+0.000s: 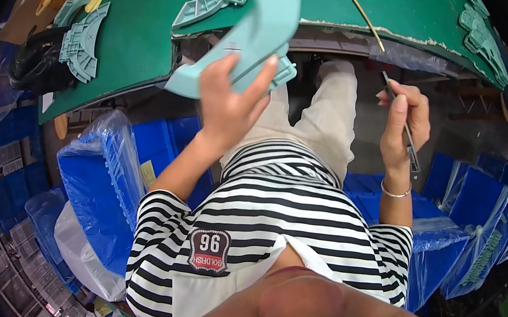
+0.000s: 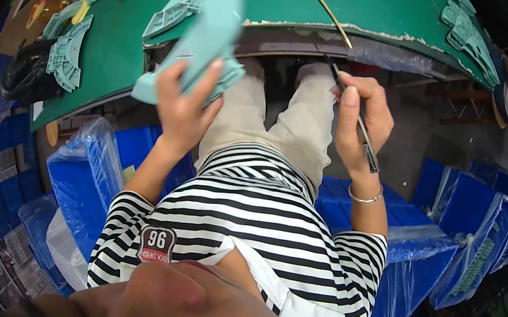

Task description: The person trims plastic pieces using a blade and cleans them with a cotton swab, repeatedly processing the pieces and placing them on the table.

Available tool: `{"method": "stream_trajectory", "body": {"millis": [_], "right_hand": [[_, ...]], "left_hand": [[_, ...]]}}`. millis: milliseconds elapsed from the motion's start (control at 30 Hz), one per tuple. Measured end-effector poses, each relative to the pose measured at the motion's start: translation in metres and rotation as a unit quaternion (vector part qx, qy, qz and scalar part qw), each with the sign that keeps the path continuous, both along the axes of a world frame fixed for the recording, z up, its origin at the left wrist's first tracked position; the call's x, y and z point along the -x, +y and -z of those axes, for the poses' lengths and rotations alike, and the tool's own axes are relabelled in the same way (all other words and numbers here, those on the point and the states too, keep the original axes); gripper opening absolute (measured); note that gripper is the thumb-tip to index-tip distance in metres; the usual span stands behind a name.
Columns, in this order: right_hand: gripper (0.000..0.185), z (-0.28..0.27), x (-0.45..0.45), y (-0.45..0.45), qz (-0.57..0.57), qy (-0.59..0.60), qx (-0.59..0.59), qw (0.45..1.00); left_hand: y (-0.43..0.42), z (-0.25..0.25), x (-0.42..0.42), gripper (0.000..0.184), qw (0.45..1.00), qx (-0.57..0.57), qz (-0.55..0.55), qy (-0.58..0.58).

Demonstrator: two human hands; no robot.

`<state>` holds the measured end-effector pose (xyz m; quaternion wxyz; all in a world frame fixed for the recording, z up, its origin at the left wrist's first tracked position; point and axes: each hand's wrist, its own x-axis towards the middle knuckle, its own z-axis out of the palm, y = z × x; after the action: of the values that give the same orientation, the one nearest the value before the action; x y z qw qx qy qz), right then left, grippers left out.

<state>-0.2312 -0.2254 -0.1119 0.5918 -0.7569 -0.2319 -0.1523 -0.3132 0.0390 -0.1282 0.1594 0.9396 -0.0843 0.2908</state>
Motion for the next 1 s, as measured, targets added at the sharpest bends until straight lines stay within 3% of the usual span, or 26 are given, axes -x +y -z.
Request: {"method": "stream_trajectory", "body": {"millis": [67,100,200,267,333,433,500,533,667,800,933,1000], "right_hand": [[0.016,0.006,-0.001,0.003,-0.019,-0.001,-0.010,1.000],[0.014,0.002,-0.006,-0.002,-0.007,-0.077,0.075,0.994],[0.014,-0.004,-0.020,-0.007,0.052,-0.185,0.163,0.968],[0.016,0.000,-0.034,-0.005,0.055,-0.150,0.161,0.974],[0.017,-0.001,-0.051,-0.001,0.035,-0.084,0.178,0.980],[0.015,0.013,-0.103,0.014,0.065,-0.121,0.321,0.937],[0.016,0.035,-0.139,0.028,0.081,-0.107,0.401,0.906],[0.016,0.044,-0.157,0.035,0.090,-0.108,0.437,0.889],[0.016,0.077,-0.193,0.039,0.050,-0.129,0.445,0.885],[0.014,0.059,-0.165,0.032,0.015,-0.111,0.395,0.912],[0.021,0.025,-0.097,0.022,-0.080,-0.015,0.256,0.963],[0.022,-0.007,-0.063,0.015,-0.138,0.080,0.302,0.940]], "left_hand": [[0.011,0.021,-0.013,0.067,0.989,-0.032,0.021,0.146],[0.011,0.020,-0.009,0.068,0.993,0.009,0.028,0.114],[0.000,-0.002,-0.005,0.069,0.995,0.044,0.049,-0.071],[0.006,0.011,-0.020,0.070,0.993,-0.059,0.051,0.085],[0.010,0.024,-0.023,0.068,0.990,0.027,0.060,0.126],[0.006,-0.004,-0.019,0.059,0.956,0.249,0.122,0.092],[0.009,-0.010,-0.020,0.053,0.764,0.605,0.148,0.168],[0.013,-0.014,-0.021,0.048,0.632,0.738,0.162,0.170],[0.026,-0.004,-0.024,0.043,0.526,0.832,0.136,0.114],[0.037,0.009,-0.026,0.041,0.473,0.869,0.109,0.098],[0.041,0.017,-0.032,0.040,0.480,0.870,0.085,0.075],[0.039,0.016,-0.036,0.040,0.493,0.864,0.087,0.056]]}}
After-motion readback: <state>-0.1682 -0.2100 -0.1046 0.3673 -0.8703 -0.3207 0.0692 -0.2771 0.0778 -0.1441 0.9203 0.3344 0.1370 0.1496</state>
